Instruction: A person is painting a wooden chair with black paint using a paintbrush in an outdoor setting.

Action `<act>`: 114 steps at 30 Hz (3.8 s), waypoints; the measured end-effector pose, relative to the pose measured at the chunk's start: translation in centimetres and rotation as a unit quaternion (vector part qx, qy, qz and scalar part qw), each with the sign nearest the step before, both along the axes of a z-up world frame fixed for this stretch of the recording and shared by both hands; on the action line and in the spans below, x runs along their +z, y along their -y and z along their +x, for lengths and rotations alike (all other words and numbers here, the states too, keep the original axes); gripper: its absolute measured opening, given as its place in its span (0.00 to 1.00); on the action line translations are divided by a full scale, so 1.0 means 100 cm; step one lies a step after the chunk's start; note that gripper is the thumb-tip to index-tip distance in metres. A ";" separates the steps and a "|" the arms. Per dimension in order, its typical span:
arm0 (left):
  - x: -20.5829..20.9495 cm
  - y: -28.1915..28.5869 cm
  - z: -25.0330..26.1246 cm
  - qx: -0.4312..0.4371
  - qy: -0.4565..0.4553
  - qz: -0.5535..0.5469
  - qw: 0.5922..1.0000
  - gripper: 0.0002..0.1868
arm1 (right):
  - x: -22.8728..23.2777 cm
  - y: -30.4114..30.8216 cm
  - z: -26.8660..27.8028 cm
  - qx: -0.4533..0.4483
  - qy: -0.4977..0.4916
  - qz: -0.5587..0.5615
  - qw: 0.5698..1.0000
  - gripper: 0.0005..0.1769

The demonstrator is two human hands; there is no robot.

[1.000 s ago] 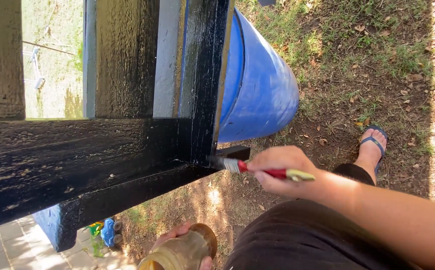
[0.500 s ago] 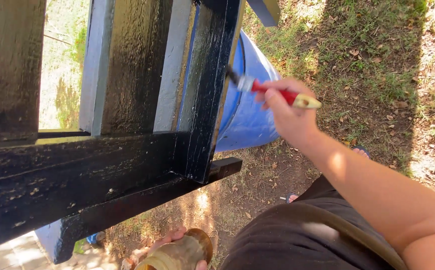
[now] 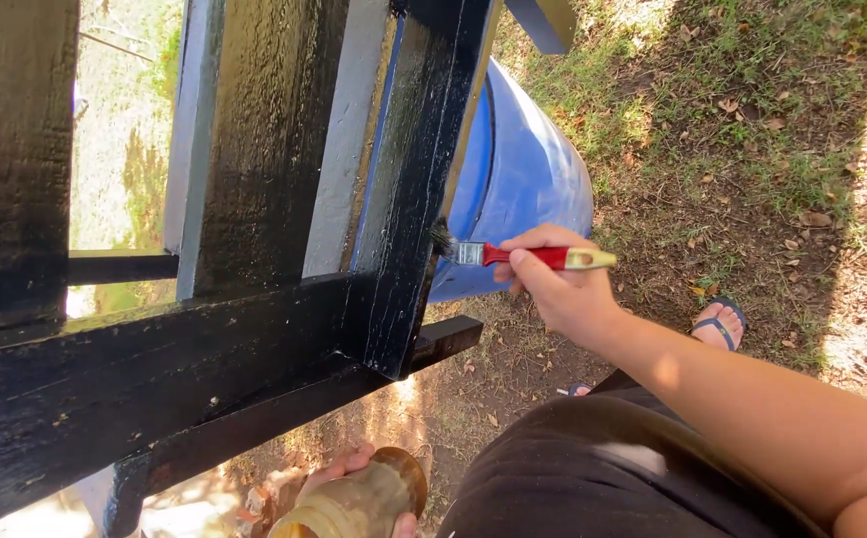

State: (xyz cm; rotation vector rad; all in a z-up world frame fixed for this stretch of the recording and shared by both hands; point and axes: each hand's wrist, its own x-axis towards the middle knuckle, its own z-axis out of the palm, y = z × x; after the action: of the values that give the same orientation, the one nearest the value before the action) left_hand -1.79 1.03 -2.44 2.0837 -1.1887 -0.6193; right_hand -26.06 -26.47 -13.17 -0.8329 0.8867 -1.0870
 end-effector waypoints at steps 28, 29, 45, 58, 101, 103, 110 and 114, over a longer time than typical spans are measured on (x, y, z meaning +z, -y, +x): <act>-0.027 -0.024 0.025 0.044 0.002 -0.032 0.999 0.53 | 0.029 0.016 -0.005 -0.025 0.055 0.116 0.991 0.09; -0.026 -0.023 0.022 0.071 -0.018 -0.020 0.997 0.55 | 0.016 0.021 0.002 -0.084 0.147 0.100 0.981 0.07; -0.010 -0.015 0.008 0.062 0.005 0.044 0.997 0.47 | 0.022 0.046 -0.001 -0.208 -0.080 -0.235 0.946 0.03; 0.002 -0.011 0.003 0.058 0.060 0.141 0.986 0.48 | 0.021 0.027 -0.009 -0.130 -0.047 -0.192 0.972 0.06; -0.011 -0.019 -0.001 0.028 -0.038 -0.031 0.998 0.49 | 0.015 -0.001 -0.018 0.131 -0.028 -0.241 0.961 0.04; -0.006 -0.018 -0.002 0.053 -0.033 0.011 0.998 0.50 | 0.021 0.008 -0.022 0.083 -0.030 -0.160 0.983 0.04; -0.012 -0.015 -0.011 0.095 -0.019 0.026 0.995 0.49 | 0.039 0.067 -0.017 -0.115 0.032 0.070 0.990 0.04; -0.005 -0.006 -0.011 0.188 -0.142 0.101 0.967 0.47 | 0.015 0.083 -0.013 -0.231 0.136 -0.006 0.963 0.03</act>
State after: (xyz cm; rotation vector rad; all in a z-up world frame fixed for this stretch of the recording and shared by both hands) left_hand -2.92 1.61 -2.93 2.2168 -0.5697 -0.8457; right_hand -27.34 -34.72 -11.63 -0.4751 0.8610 -1.5735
